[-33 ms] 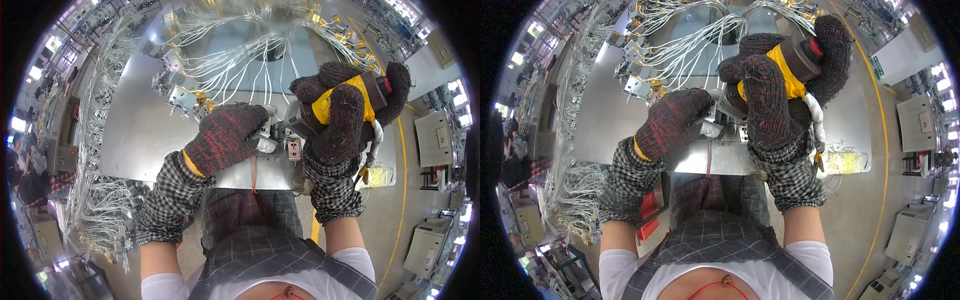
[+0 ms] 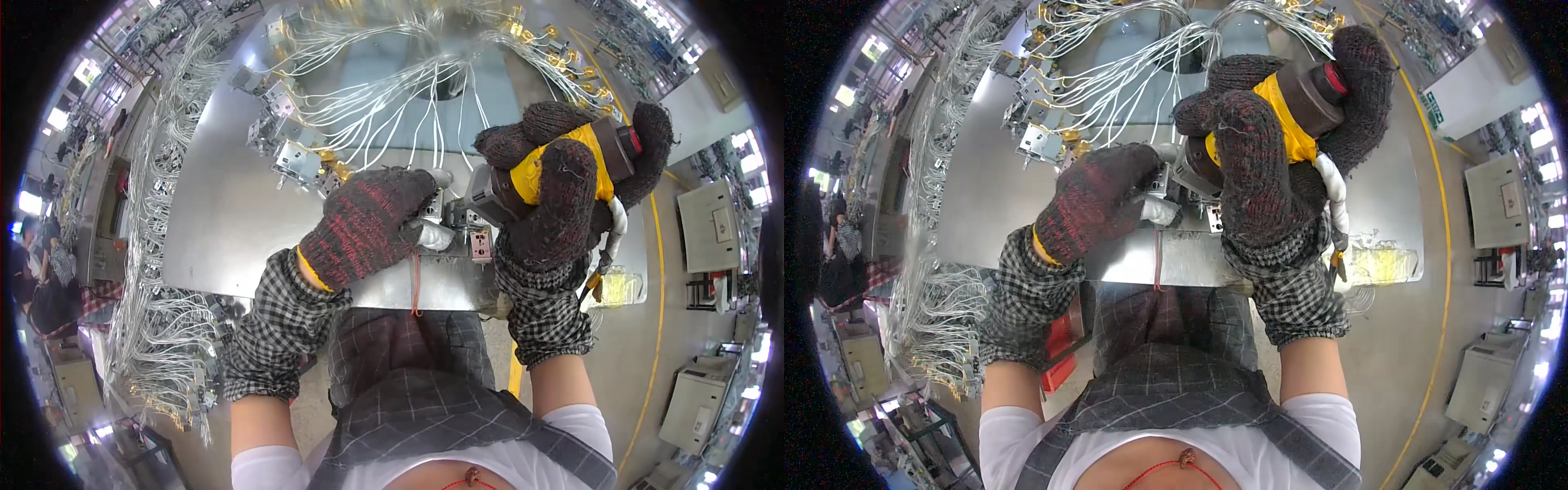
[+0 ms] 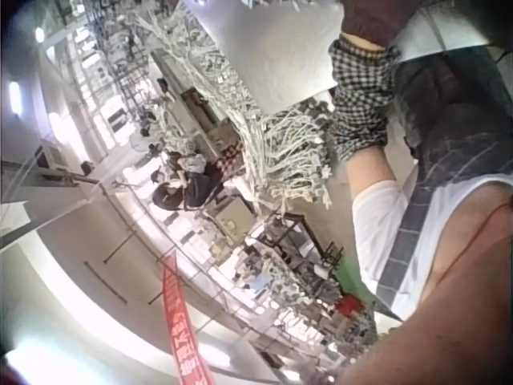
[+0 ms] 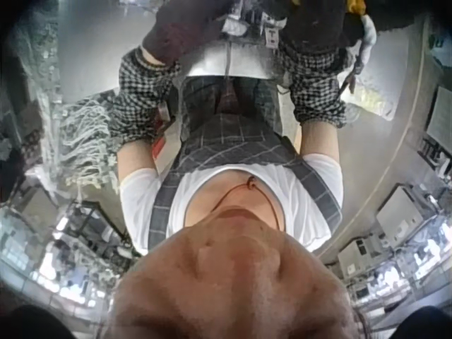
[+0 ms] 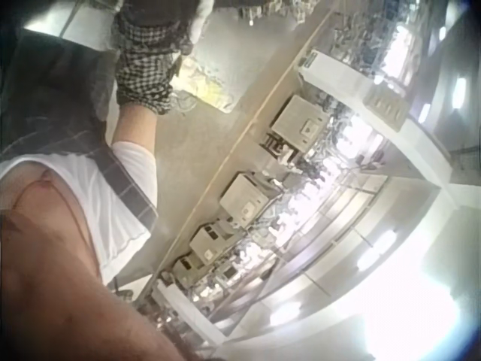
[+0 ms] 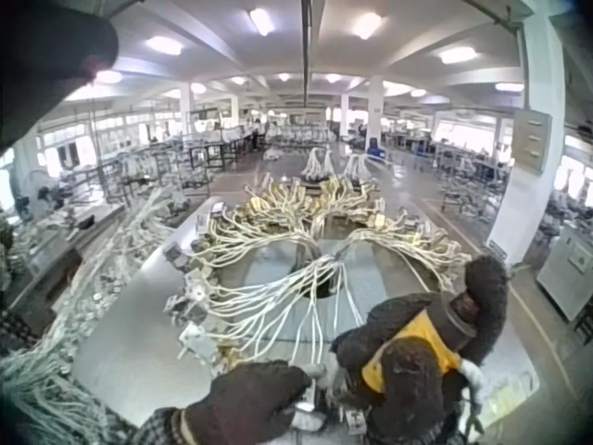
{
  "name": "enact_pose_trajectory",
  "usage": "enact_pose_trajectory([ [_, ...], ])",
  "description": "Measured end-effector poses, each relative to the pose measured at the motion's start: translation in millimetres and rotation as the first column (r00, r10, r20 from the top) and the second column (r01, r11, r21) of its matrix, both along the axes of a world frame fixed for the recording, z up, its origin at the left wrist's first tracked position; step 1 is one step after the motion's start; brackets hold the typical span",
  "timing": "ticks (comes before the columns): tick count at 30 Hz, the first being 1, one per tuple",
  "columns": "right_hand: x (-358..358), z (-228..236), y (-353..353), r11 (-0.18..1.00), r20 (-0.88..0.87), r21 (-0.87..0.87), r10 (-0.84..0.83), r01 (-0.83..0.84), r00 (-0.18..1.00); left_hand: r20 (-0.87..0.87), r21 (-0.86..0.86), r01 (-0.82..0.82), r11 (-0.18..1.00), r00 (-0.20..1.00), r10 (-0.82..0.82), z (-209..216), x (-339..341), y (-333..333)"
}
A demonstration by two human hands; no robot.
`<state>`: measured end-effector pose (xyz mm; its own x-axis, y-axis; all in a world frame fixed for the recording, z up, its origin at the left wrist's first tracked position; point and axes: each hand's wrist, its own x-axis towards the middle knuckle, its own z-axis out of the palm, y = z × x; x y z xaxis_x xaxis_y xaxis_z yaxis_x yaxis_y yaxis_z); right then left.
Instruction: Assemble electronic wiring components on a circular rotating jig using an electric screwdriver.
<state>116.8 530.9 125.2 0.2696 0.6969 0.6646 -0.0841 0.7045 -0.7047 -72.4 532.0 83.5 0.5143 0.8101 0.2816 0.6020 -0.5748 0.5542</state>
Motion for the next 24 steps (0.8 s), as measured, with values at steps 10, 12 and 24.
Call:
enact_pose_trajectory([
  [10, -24.7, 2.0, 9.4, 0.918, -0.25, 0.228, 0.378, -0.325, 0.892, -0.183, 0.023, -0.052, 0.998, 0.981, 0.056, -4.8, 6.7, -3.1],
  [12, -39.6, 4.3, -3.3, 0.941, -0.309, 0.149, 0.336, -0.304, 0.89, -0.178, 0.035, -0.075, 0.997, 0.981, 0.08, -1.8, 1.0, -10.7],
  [24, -3.1, -12.7, 6.9, 0.979, 0.149, 0.154, 0.107, -0.13, 0.983, -0.351, -0.084, 0.162, 0.983, 0.919, -0.182, 22.1, -36.5, -12.7],
])
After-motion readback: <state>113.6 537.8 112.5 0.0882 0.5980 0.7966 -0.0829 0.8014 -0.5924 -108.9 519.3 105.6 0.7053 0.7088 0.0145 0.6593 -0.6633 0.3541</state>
